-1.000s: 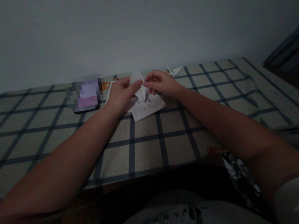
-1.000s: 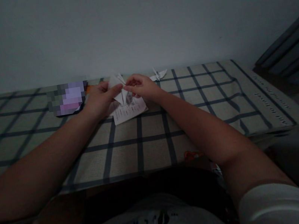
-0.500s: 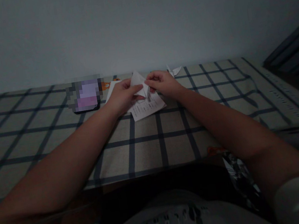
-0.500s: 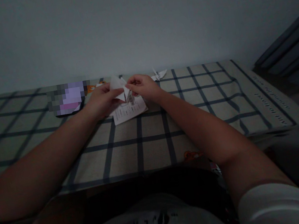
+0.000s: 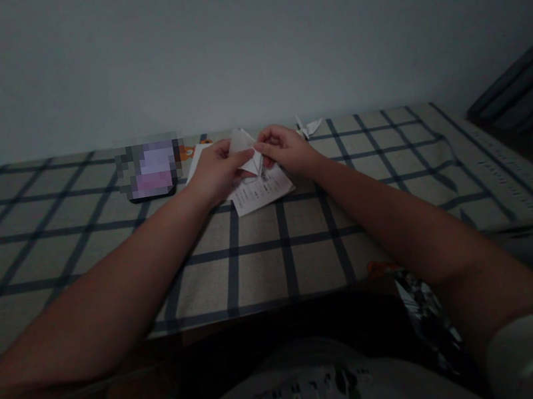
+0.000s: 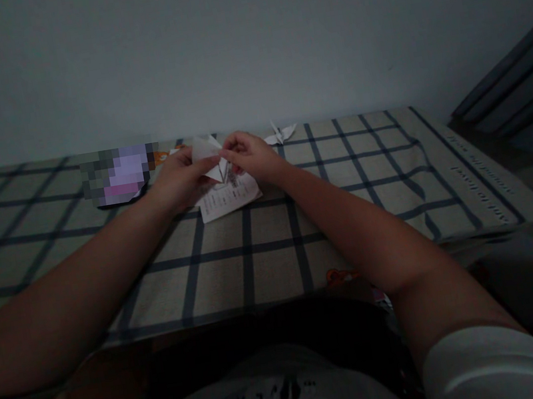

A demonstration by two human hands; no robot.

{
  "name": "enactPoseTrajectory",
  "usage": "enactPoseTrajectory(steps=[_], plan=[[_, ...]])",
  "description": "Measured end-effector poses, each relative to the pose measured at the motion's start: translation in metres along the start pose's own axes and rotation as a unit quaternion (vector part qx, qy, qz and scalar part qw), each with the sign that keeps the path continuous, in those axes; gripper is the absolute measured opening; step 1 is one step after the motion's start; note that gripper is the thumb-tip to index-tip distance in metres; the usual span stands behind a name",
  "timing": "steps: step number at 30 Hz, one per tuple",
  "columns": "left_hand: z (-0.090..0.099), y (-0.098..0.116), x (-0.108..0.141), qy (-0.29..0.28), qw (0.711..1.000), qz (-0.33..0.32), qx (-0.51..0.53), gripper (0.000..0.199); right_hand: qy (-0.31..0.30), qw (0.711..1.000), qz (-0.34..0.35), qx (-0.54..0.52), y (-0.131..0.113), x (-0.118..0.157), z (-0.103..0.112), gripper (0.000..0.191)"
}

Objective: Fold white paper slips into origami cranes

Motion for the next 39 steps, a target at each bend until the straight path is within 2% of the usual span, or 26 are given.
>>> enactPoseTrajectory(steps=[5,12,16,19,22,26,31,34,39], plan=[[-0.001,0.004,0.003,-0.012,1.000,-0.014,-0.026,0.019,-0.010,0.999,-0.003,-0.037,0.005,-0.003,-0.001,0.030],[-0.006,0.007,0.007,0.004,0.999,0.001,-0.038,0.019,0.006,0.999,0.002,-0.033,-0.002,0.000,-0.003,0.025],[-0.003,0.005,0.004,0.009,0.998,-0.052,-0.042,0.019,0.015,0.998,-0.035,-0.056,-0.003,0.001,-0.003,0.021],[0.000,0.004,0.000,0.024,0.993,-0.098,-0.055,0.019,0.000,0.996,-0.071,-0.063,-0.003,0.002,-0.002,0.015],[0.003,0.004,-0.003,0.038,0.989,-0.122,-0.071,0.021,-0.026,0.997,-0.069,-0.036,-0.008,0.004,0.000,0.024],[0.004,0.003,-0.003,0.037,0.988,-0.128,-0.079,0.035,-0.026,0.998,-0.053,-0.006,-0.015,0.008,0.002,0.027],[0.003,0.003,0.000,0.041,0.994,-0.076,-0.066,0.064,-0.008,0.999,-0.045,0.012,-0.016,0.008,0.001,0.028],[0.002,0.003,0.001,0.040,0.995,-0.067,-0.064,0.068,-0.002,0.999,-0.042,0.018,-0.015,0.008,0.001,0.030],[0.001,0.005,0.001,0.052,0.993,-0.091,-0.058,0.067,-0.021,0.998,-0.058,0.006,-0.016,0.008,0.001,0.031]])
Point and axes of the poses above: each hand's wrist, its own x-axis away from the middle knuckle, its own z-axis out of the back of the hand, y = z × x, the point moved 1 cm from there along -x, towards the middle knuckle, and after that the axes turned 9 degrees about x, right-handed, at the moved point
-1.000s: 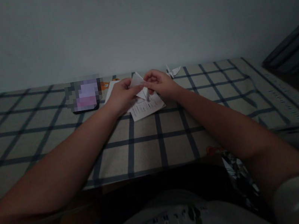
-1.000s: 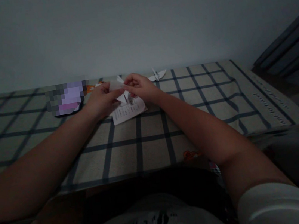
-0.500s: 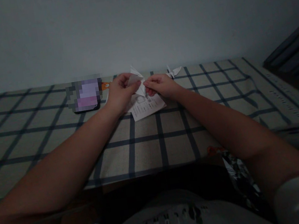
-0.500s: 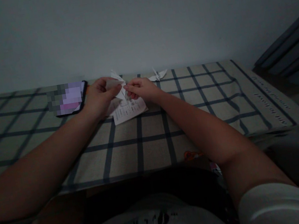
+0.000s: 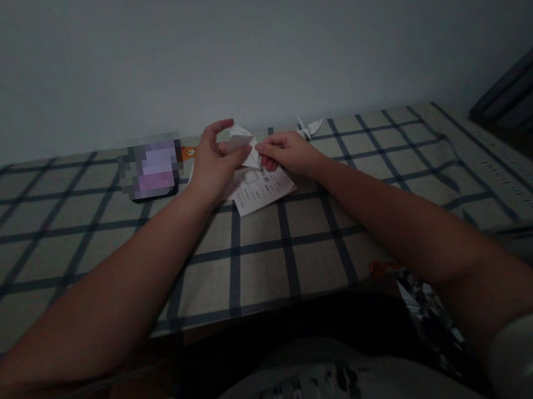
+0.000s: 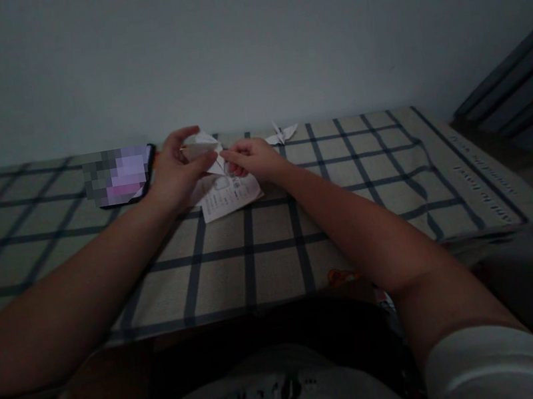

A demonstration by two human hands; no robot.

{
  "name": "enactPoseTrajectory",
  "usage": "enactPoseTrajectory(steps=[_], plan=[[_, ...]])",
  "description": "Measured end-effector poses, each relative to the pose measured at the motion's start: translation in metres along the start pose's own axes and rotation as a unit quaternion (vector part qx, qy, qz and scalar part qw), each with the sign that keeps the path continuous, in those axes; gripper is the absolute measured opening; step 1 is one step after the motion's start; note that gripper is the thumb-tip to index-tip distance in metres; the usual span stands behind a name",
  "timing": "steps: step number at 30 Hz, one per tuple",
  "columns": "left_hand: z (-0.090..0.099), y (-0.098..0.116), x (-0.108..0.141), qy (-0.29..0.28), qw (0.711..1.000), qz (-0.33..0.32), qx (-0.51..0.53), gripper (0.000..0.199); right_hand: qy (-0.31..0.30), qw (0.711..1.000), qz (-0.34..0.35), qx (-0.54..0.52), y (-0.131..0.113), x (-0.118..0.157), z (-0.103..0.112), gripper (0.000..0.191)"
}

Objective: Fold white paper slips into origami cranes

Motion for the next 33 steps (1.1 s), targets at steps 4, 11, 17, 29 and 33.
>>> enactPoseTrajectory(steps=[4,11,17,29,33], plan=[[0.000,0.001,0.000,-0.003,1.000,0.000,-0.004,0.068,-0.003,1.000,-0.008,-0.010,-0.001,0.001,0.000,0.023],[-0.002,0.004,0.001,-0.009,1.000,0.022,0.000,0.072,0.010,1.000,-0.016,0.011,-0.005,0.003,0.000,0.027],[-0.002,0.002,0.001,0.001,1.000,0.013,0.010,0.070,-0.003,1.000,-0.012,-0.008,-0.004,0.002,-0.001,0.028],[0.006,-0.021,-0.015,-0.005,0.999,-0.045,-0.001,0.072,-0.014,1.000,-0.019,-0.017,-0.002,0.003,0.000,0.024],[0.007,-0.022,-0.016,-0.011,0.999,-0.051,-0.016,0.073,-0.001,0.999,-0.029,-0.021,-0.003,0.003,-0.001,0.026]])
Point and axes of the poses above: each hand's wrist, its own x-axis away from the middle knuckle, its own z-axis out of the back of the hand, y = z × x, the point moved 1 cm from there along -x, towards the middle knuckle, and after that the axes turned 9 degrees about x, right-handed, at the moved point
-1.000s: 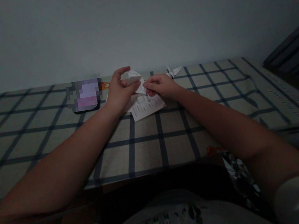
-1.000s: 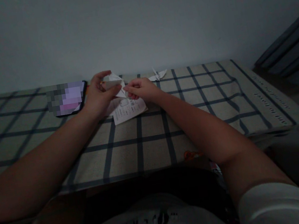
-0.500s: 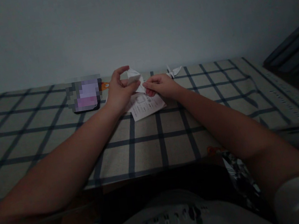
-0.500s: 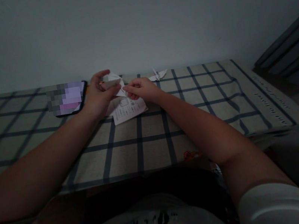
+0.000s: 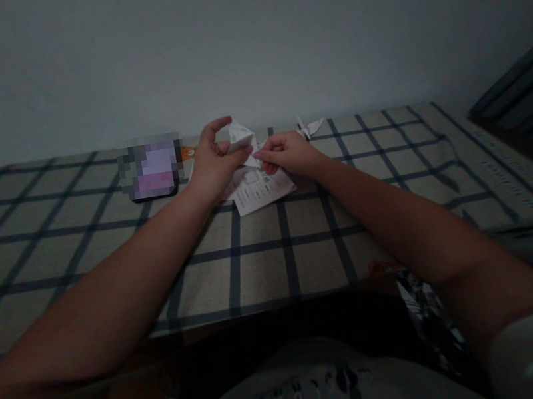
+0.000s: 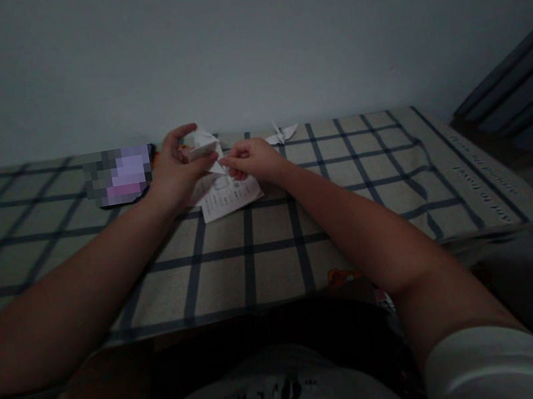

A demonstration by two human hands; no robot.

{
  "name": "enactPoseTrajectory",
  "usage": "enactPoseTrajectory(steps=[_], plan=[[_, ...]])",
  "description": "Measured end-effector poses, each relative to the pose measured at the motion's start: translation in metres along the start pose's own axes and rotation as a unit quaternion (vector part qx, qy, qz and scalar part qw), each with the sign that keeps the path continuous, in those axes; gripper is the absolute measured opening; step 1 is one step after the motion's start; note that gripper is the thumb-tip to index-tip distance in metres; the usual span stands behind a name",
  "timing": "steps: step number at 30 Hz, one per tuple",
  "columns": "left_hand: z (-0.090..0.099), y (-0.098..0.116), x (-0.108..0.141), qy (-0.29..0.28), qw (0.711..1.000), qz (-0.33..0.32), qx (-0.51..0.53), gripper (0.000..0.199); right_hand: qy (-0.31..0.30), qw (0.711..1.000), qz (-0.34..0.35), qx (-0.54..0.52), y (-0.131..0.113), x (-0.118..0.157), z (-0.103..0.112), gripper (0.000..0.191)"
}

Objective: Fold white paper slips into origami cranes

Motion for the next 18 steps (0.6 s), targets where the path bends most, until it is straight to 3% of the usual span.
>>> enactPoseTrajectory(steps=[18], plan=[[-0.0005,0.0074,0.0023,-0.003,1.000,0.007,0.011,0.078,-0.021,0.996,0.048,0.068,0.0076,-0.0015,0.0010,0.027]])
Point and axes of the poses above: each hand's wrist, its own x-axis away from the middle knuckle, its own z-axis out of the back of the hand, y = z × x, the point moved 1 cm from there along -x, towards the middle knuckle, and after that the axes turned 9 degrees about x, right-handed, at the moved point
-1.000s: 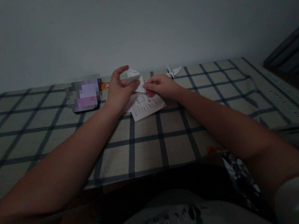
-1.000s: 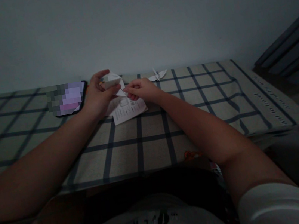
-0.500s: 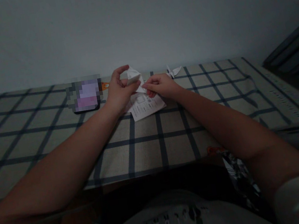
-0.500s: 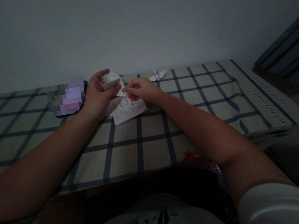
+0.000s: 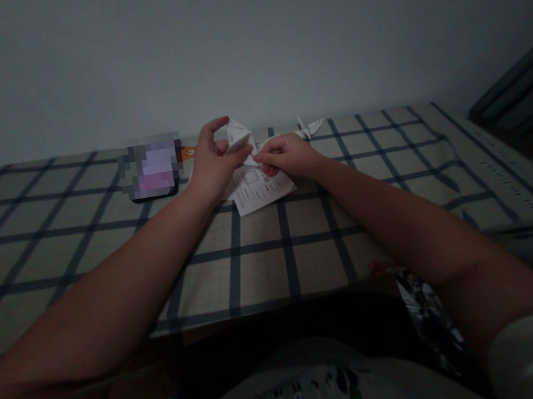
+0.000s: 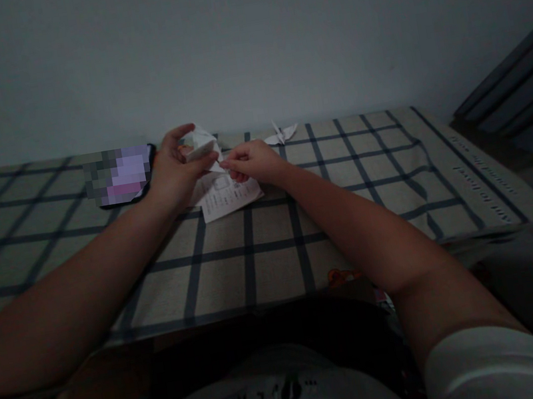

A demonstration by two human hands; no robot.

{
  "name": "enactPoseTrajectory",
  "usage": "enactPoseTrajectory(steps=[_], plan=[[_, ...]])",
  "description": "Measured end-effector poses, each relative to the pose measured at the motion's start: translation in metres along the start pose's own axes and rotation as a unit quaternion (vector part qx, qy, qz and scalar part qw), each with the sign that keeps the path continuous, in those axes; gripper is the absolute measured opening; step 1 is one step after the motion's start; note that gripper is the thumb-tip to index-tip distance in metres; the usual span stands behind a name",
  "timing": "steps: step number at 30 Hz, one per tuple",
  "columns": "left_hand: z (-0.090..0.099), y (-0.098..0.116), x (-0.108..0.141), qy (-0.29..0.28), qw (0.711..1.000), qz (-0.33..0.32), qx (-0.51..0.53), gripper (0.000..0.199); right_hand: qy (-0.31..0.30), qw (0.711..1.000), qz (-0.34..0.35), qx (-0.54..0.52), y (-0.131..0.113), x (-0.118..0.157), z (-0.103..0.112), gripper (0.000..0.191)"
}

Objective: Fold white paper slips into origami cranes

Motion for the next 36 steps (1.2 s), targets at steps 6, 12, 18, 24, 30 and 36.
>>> enactPoseTrajectory(steps=[6,12,18,24,30,36], plan=[[-0.003,0.006,0.003,0.002,1.000,-0.002,0.010,0.073,0.007,0.999,0.015,0.027,-0.005,0.001,0.001,0.028],[0.000,0.001,0.000,0.010,1.000,-0.014,0.018,0.072,0.002,1.000,0.009,0.011,-0.007,0.001,0.000,0.024],[0.003,-0.006,-0.006,0.007,1.000,-0.028,0.008,0.072,-0.006,1.000,0.005,0.019,-0.005,0.002,0.000,0.022],[-0.002,0.006,0.003,0.024,1.000,-0.010,0.006,0.071,-0.006,0.999,0.018,0.032,-0.005,0.003,0.000,0.022],[-0.005,0.010,0.006,0.021,1.000,0.002,0.002,0.068,-0.036,0.998,0.031,0.046,0.004,0.001,0.001,0.025],[-0.004,0.009,0.007,-0.001,0.999,0.041,0.007,0.066,0.024,0.999,0.026,0.007,0.007,-0.002,-0.001,0.022]])
Point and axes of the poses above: each hand's wrist, its own x-axis away from the middle knuckle, its own z-axis out of the back of the hand, y = z × x, the point moved 1 cm from there along -x, towards the middle knuckle, and after that the axes turned 9 degrees about x, right-handed, at the moved point
